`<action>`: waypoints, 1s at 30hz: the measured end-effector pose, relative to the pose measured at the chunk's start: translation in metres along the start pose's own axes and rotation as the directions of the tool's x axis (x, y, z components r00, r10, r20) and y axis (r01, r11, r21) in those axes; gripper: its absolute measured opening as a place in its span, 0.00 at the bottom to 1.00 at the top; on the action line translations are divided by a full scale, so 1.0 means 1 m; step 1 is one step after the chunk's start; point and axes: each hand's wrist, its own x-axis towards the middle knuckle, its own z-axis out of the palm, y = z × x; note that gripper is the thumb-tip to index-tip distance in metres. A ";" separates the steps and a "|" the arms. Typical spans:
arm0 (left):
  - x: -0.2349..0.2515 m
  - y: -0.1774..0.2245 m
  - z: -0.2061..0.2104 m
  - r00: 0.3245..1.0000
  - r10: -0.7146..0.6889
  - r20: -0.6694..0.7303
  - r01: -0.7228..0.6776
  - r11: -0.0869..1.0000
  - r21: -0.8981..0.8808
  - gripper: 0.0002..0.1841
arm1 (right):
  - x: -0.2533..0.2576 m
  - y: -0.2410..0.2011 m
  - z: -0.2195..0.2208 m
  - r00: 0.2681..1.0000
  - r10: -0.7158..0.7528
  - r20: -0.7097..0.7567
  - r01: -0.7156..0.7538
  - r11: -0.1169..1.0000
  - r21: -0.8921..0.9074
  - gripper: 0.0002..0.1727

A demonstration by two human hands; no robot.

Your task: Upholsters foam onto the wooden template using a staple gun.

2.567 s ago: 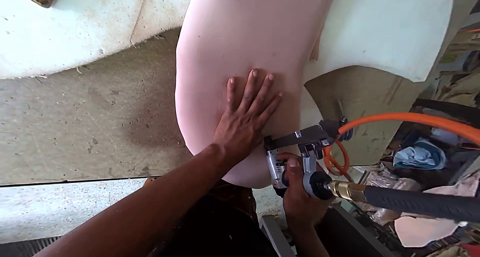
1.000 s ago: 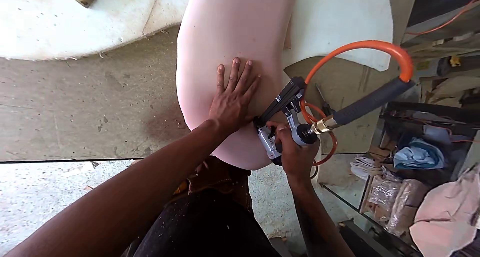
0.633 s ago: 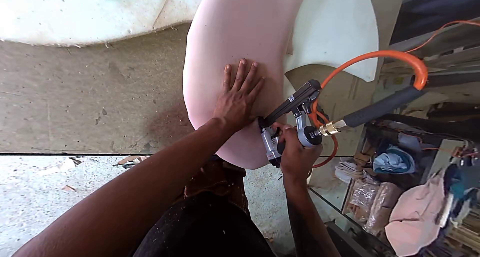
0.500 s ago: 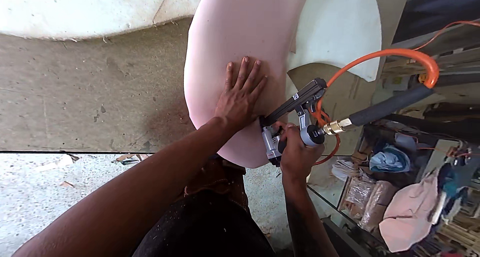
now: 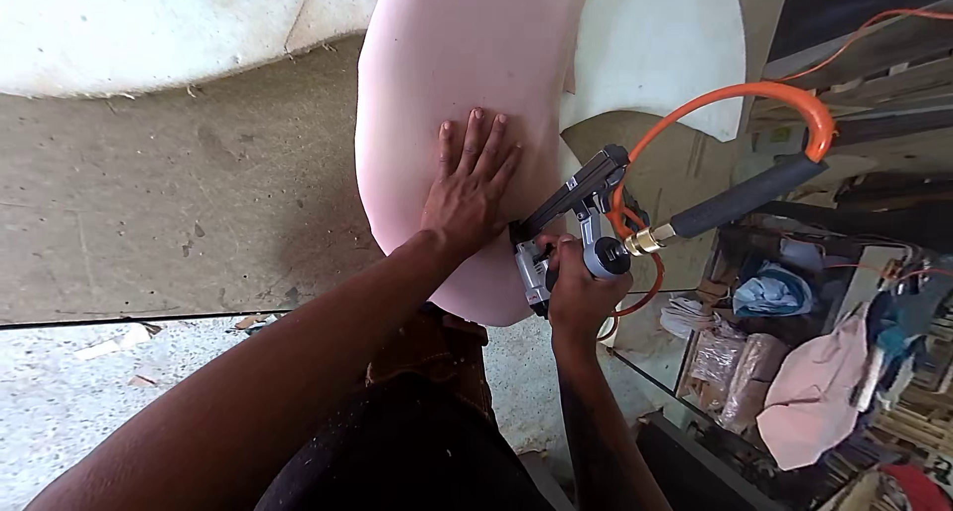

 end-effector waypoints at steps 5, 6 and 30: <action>-0.001 0.000 -0.002 1.000 -0.003 0.004 0.003 1.000 0.015 0.61 | 0.006 0.003 -0.009 0.999 0.021 0.044 -0.023 0.999 0.033 0.10; -0.002 0.001 -0.002 1.000 -0.004 -0.003 0.004 1.000 0.016 0.62 | 0.008 0.004 -0.014 0.997 0.032 0.067 -0.036 0.998 0.058 0.10; -0.020 -0.002 -0.005 0.996 -0.093 -0.019 0.093 0.995 0.028 0.62 | 0.018 -0.002 -0.023 0.942 -0.001 0.336 -0.030 0.996 0.087 0.08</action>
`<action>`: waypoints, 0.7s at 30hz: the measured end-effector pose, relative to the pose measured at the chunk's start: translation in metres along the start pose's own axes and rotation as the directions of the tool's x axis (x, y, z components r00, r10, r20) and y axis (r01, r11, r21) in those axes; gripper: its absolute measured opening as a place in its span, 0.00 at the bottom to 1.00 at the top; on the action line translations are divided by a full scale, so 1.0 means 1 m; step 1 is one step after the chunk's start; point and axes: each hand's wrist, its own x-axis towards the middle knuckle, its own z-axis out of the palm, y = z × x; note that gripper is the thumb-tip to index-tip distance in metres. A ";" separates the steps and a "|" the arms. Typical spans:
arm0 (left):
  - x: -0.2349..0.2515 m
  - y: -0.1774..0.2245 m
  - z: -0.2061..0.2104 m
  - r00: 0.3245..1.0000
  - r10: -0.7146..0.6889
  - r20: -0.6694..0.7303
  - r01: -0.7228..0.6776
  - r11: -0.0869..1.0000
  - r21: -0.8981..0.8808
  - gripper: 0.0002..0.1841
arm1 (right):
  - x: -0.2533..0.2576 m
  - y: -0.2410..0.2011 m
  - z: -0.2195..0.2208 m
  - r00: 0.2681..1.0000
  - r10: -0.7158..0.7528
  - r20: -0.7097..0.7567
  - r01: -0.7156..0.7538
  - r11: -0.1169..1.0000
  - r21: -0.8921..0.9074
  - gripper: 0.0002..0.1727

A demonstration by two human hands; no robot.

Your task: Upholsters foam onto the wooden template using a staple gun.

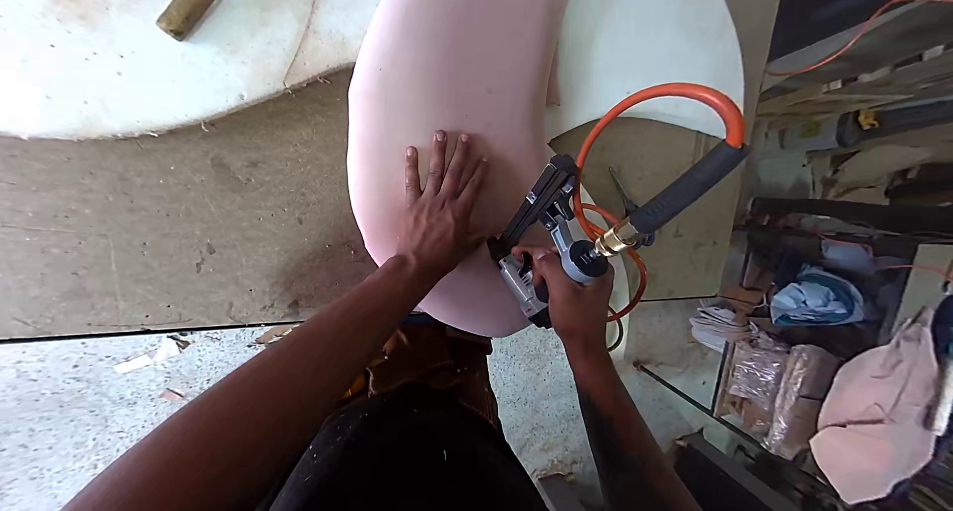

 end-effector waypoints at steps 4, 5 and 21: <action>0.002 0.000 -0.001 1.000 -0.006 0.002 0.006 1.000 0.005 0.59 | -0.001 0.001 0.010 0.999 -0.004 -0.050 0.006 0.999 0.034 0.08; 0.002 -0.001 -0.001 1.000 -0.004 0.001 0.004 1.000 0.004 0.59 | -0.002 0.003 0.012 0.998 -0.009 -0.065 0.012 0.999 0.047 0.08; 0.001 -0.002 -0.001 0.999 0.028 0.021 -0.029 0.999 0.018 0.60 | -0.007 0.005 0.015 0.992 -0.033 -0.123 0.041 0.997 0.060 0.07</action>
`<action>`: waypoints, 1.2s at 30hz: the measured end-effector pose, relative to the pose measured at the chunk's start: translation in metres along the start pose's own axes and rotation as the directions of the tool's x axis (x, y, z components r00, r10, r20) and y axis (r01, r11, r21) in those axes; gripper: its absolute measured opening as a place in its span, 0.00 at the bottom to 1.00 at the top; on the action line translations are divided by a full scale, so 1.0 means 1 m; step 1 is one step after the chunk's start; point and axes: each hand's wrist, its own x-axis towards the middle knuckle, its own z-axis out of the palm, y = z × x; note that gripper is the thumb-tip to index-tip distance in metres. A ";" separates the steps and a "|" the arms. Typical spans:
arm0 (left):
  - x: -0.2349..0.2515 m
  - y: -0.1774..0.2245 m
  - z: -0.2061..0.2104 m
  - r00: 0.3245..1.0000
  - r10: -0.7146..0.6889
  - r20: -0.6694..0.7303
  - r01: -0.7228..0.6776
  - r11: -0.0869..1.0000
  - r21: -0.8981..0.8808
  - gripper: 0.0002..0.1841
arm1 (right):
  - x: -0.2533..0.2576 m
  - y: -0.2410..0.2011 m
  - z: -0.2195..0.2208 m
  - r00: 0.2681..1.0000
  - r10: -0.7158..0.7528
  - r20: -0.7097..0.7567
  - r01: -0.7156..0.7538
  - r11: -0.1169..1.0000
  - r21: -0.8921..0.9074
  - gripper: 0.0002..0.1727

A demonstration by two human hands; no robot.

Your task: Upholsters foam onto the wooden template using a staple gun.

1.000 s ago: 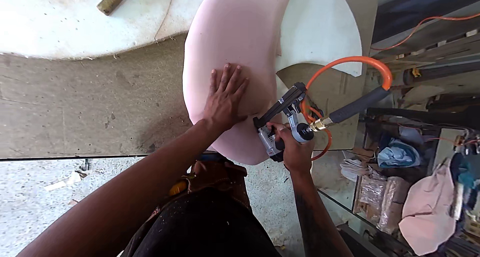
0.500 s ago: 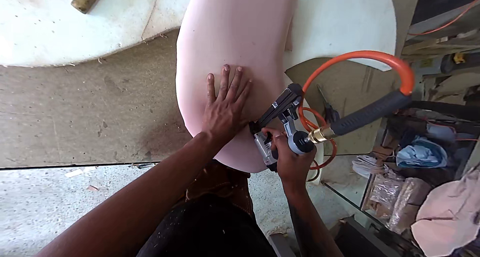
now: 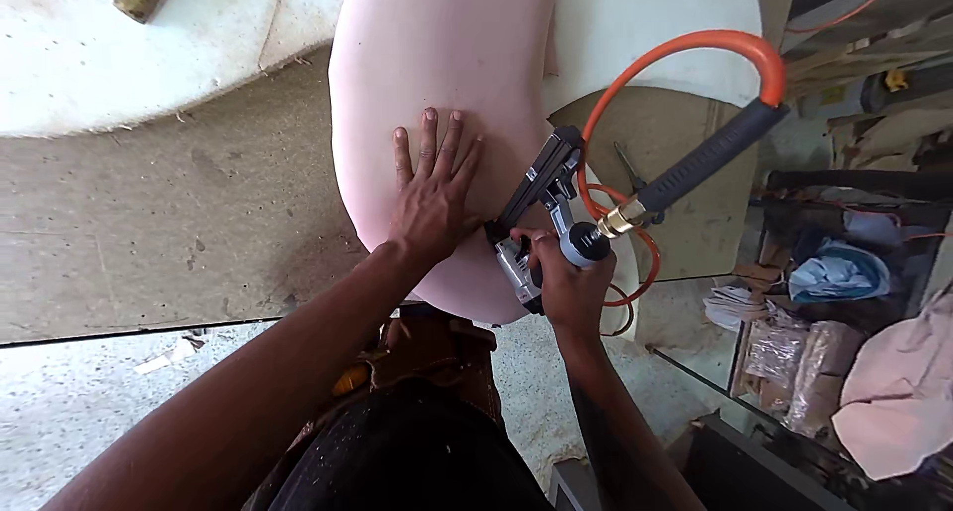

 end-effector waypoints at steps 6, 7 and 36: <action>-0.003 -0.010 -0.008 0.999 0.043 0.031 -0.043 0.999 0.019 0.55 | -0.001 0.001 -0.009 1.000 -0.016 -0.002 0.016 0.999 0.052 0.08; -0.004 -0.014 -0.009 0.998 0.062 0.016 -0.062 0.998 0.017 0.53 | -0.003 0.003 -0.015 1.000 -0.005 0.002 0.005 0.996 0.090 0.09; -0.048 -0.023 0.006 0.955 -0.272 -0.116 0.264 0.961 -0.085 0.65 | -0.024 -0.007 0.031 0.998 0.002 0.064 -0.004 0.999 0.034 0.06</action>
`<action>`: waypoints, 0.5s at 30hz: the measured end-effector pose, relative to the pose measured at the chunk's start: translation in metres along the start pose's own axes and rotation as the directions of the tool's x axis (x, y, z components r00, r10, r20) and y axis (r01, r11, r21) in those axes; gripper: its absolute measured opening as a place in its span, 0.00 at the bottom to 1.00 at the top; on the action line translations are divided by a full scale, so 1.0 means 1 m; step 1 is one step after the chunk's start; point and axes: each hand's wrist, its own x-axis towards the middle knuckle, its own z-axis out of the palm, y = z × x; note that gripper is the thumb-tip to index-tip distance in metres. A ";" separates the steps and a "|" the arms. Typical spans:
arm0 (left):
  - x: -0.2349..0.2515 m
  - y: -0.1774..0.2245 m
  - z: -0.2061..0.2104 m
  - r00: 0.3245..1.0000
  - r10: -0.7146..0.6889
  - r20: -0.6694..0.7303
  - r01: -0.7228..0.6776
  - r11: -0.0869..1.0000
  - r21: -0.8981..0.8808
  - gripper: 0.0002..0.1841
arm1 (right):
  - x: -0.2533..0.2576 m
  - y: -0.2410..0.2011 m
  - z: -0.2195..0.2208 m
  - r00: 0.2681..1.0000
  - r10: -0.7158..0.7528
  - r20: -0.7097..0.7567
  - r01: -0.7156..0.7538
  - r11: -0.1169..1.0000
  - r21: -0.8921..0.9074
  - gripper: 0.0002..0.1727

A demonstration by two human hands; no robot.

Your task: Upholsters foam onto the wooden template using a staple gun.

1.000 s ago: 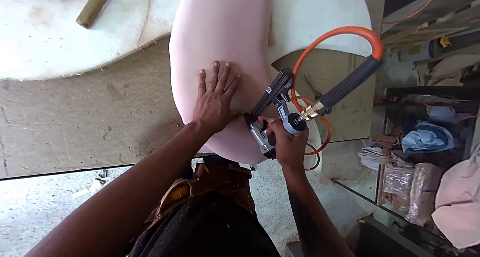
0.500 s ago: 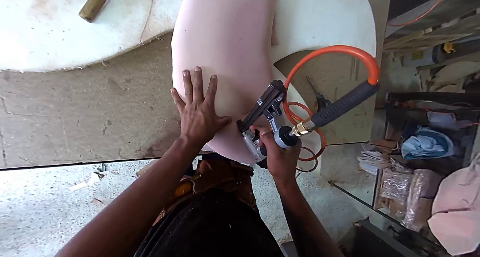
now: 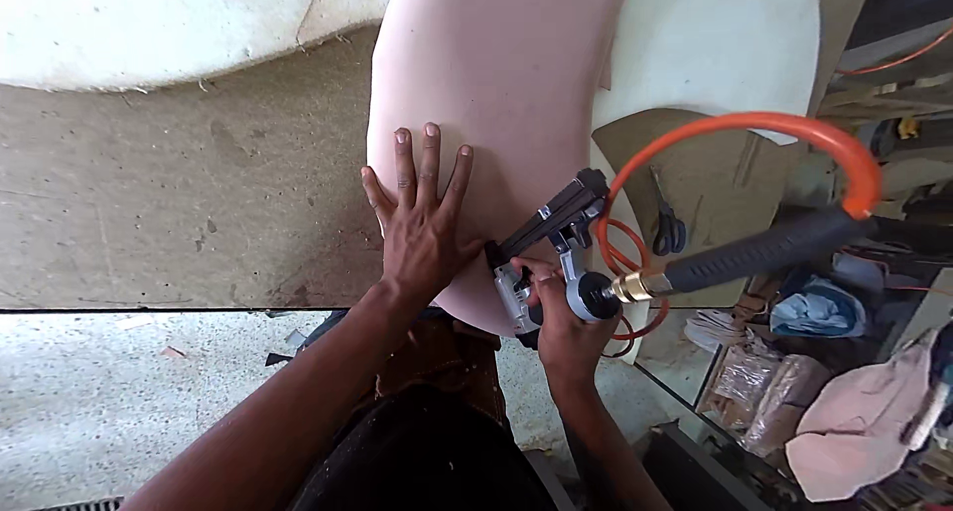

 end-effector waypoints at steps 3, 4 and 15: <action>0.000 -0.002 0.002 1.000 -0.003 -0.013 0.003 1.000 -0.003 0.65 | -0.002 0.002 0.003 1.000 -0.018 0.000 0.018 1.000 -0.004 0.07; 0.000 -0.002 0.002 1.000 -0.001 -0.012 0.001 1.000 -0.007 0.65 | -0.002 0.002 0.003 1.000 -0.020 0.000 0.020 1.000 -0.008 0.06; 0.000 -0.002 0.001 1.000 0.004 -0.001 -0.004 1.000 -0.008 0.66 | -0.007 0.001 0.008 0.999 -0.025 -0.044 0.024 1.000 -0.013 0.04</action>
